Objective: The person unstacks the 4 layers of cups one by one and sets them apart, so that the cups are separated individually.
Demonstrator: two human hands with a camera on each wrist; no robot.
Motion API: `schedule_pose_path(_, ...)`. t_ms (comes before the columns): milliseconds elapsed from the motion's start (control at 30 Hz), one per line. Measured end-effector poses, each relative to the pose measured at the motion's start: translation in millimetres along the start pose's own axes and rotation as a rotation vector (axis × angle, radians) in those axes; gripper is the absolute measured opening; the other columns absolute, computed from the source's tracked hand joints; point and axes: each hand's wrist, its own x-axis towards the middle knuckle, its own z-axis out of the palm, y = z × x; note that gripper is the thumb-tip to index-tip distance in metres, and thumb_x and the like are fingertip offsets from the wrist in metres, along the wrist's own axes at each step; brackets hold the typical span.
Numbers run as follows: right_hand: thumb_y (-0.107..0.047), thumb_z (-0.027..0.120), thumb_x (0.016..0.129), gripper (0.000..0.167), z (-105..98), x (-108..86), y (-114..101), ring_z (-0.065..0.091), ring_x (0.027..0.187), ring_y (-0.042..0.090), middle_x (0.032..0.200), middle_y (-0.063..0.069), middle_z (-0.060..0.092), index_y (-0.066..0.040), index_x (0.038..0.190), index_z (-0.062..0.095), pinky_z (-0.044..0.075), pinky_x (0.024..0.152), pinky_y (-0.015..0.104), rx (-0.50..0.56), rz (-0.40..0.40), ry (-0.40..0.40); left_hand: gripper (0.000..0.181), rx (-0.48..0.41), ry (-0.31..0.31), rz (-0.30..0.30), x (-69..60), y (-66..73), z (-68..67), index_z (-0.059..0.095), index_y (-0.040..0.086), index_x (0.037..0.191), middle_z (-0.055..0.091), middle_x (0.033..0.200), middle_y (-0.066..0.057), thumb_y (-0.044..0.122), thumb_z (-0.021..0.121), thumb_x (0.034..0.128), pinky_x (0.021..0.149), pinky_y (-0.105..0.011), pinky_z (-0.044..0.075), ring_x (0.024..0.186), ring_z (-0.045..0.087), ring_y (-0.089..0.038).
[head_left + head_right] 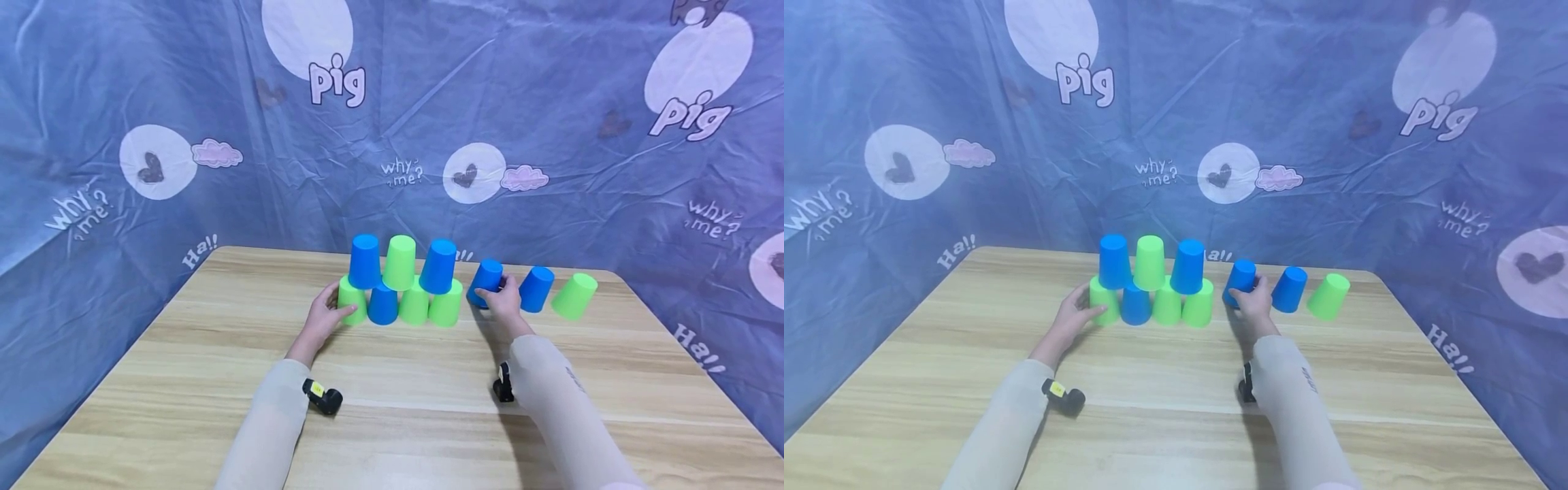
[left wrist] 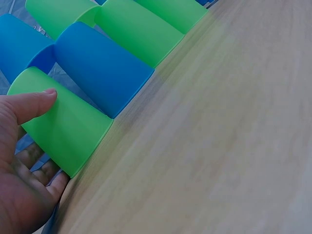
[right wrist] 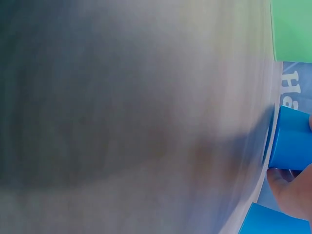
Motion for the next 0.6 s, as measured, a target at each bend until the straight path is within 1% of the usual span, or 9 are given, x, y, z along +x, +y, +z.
schedule_pose_path(233,-0.013,0.059,0.081,0.065,3.3,1.5,0.4,0.029,0.117,0.04,0.13,0.025,0.029,0.002,0.131,0.02,0.025,0.094,0.053,-0.01,0.021,0.005,0.059,0.01,-0.007,0.003,-0.8,1.5,-0.2,0.038,0.008,0.128,0.039,0.128,-0.013,0.006,0.064,0.0759,0.097,-0.038,0.028,0.117,0.034,-0.025)
schedule_pose_path(500,-0.012,0.058,0.082,0.067,5.5,0.8,-6.3,0.026,0.119,0.041,0.132,0.025,0.026,0.001,0.132,0.016,0.023,0.094,0.055,-0.005,0.076,0.001,0.06,0.01,-0.006,-0.001,-0.2,1.3,-0.4,0.038,0.008,0.128,0.039,0.128,-0.014,0.005,0.066,0.0746,0.097,-0.038,0.028,0.117,0.034,-0.026)
schedule_pose_path(600,-0.012,0.058,0.082,0.067,6.0,1.5,-6.7,0.025,0.119,0.04,0.133,0.024,0.026,0.0,0.133,0.016,0.023,0.094,0.054,-0.011,0.085,0.003,0.06,0.01,-0.005,-0.004,-0.1,1.7,-0.5,0.037,0.007,0.128,0.039,0.128,-0.014,0.005,0.065,0.0747,0.097,-0.038,0.028,0.117,0.034,-0.026)
